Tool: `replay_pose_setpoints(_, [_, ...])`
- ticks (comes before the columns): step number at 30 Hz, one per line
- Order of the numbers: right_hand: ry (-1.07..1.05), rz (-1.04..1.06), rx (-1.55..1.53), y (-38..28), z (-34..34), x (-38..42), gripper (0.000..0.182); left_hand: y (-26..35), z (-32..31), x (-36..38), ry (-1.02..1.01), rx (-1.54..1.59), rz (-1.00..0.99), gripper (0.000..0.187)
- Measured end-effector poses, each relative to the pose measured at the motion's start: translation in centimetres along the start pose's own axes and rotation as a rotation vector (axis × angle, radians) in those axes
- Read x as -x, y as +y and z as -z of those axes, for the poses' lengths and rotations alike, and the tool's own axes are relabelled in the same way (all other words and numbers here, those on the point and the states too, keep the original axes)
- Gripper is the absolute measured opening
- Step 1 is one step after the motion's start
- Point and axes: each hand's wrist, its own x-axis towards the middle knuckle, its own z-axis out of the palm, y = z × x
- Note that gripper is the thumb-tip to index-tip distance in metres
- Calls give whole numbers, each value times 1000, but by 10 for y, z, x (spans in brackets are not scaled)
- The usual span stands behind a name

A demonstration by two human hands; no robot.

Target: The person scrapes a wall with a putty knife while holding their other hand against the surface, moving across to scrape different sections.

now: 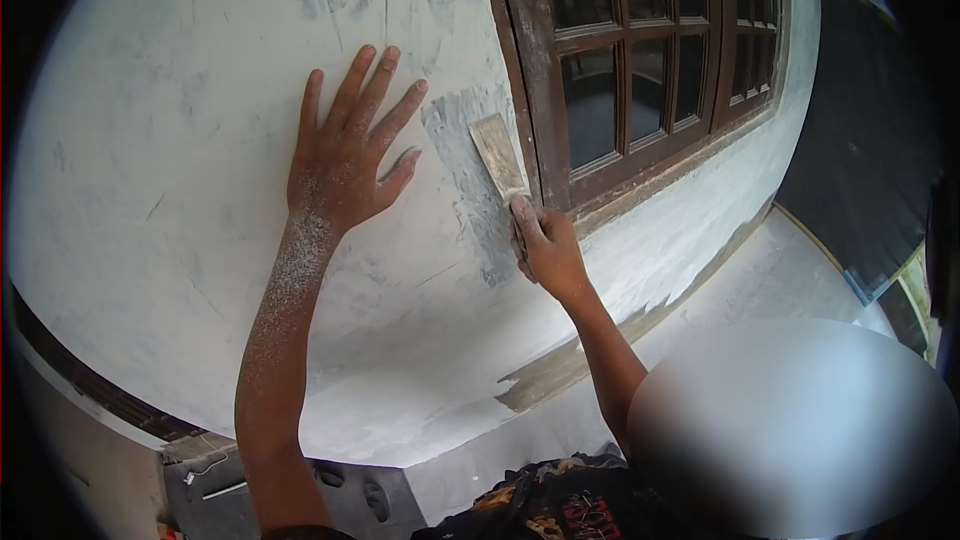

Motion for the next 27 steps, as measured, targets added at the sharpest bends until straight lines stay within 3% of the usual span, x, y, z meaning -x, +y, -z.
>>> replay_pose_setpoints(2, [41, 135, 94, -5, -3, -11, 57, 1, -1, 1, 9, 8, -5, 70])
replay_pose_setpoints(5, [33, 120, -34, -24, -18, -15, 59, -10, 3, -4, 4, -6, -50, 70])
replay_pose_setpoints(12, [13, 57, 23, -6, -13, -1, 59, -9, 4, -3, -10, -5, -49, 71])
replay_pose_setpoints(18, [40, 146, 45, -13, -14, -7, 58, -11, 2, -3, 3, 2, -49, 72])
replay_pose_setpoints(20, [6, 18, 1, -2, -14, 5, 58, -11, 3, -2, -8, -2, -49, 72])
replay_pose_setpoints(27, [25, 105, 4, -26, -23, -13, 57, -11, 2, -3, 10, -7, -66, 71])
